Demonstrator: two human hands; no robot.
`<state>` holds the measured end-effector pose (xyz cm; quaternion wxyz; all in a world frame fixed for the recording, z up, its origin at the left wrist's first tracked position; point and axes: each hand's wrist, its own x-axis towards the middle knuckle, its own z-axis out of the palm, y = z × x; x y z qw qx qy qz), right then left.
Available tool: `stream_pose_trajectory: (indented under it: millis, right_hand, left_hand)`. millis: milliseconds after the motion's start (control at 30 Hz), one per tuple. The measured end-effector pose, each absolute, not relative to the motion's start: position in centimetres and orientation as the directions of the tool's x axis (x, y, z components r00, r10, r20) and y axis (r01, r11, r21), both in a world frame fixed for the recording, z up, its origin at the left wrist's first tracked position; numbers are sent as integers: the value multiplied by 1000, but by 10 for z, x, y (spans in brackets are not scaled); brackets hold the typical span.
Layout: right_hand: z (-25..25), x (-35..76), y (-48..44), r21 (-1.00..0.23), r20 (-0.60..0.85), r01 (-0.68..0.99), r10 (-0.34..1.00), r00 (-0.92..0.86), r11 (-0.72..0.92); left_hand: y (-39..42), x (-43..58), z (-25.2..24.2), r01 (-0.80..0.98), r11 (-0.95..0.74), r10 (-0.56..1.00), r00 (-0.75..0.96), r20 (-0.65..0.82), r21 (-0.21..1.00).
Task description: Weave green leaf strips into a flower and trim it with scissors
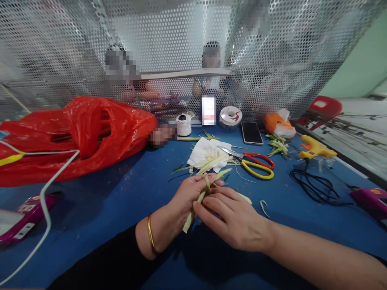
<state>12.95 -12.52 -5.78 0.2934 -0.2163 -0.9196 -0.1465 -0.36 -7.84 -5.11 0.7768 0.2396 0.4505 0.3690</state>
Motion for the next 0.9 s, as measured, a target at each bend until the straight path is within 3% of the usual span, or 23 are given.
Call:
stream_pose_trajectory:
  millis: [233,300,400,500,600,667,767,900]
  right_hand:
    - [-64,124,-121,263,583,417,201,-787,870]
    - [-65,124,-121,242,579,424,221,-785,873]
    - [-60,129,-121,0,662,485,363,-656,875]
    - [-51,141,-118,-446,702,508,640,-312,737]
    - [-47,153,-109,-808,474,388,880,-18,443]
    - [-48,157,-103,-942,249,238,968,27,235]
    - [-52,157,-95,-998,2,62,1000,-16,3]
    - [-55,155,-91,-968,-235,-60,962,-140,-245]
  left_hand:
    - [-86,1,-57,-381,608,792,348,-502,696]
    - [-86,0,-57,-381,604,794,363,-487,701]
    - [-87,-2,-55,-399,559,823,378,-425,727]
    - [-85,-5,-52,-374,519,844,368,-390,769]
    - [-84,-8,-48,-333,505,851,346,-396,796]
    - [-83,-9,-45,-339,494,862,311,-400,801]
    - [-81,-8,-44,-372,467,883,248,-399,803]
    - [-80,-8,-46,-386,447,894,219,-390,807]
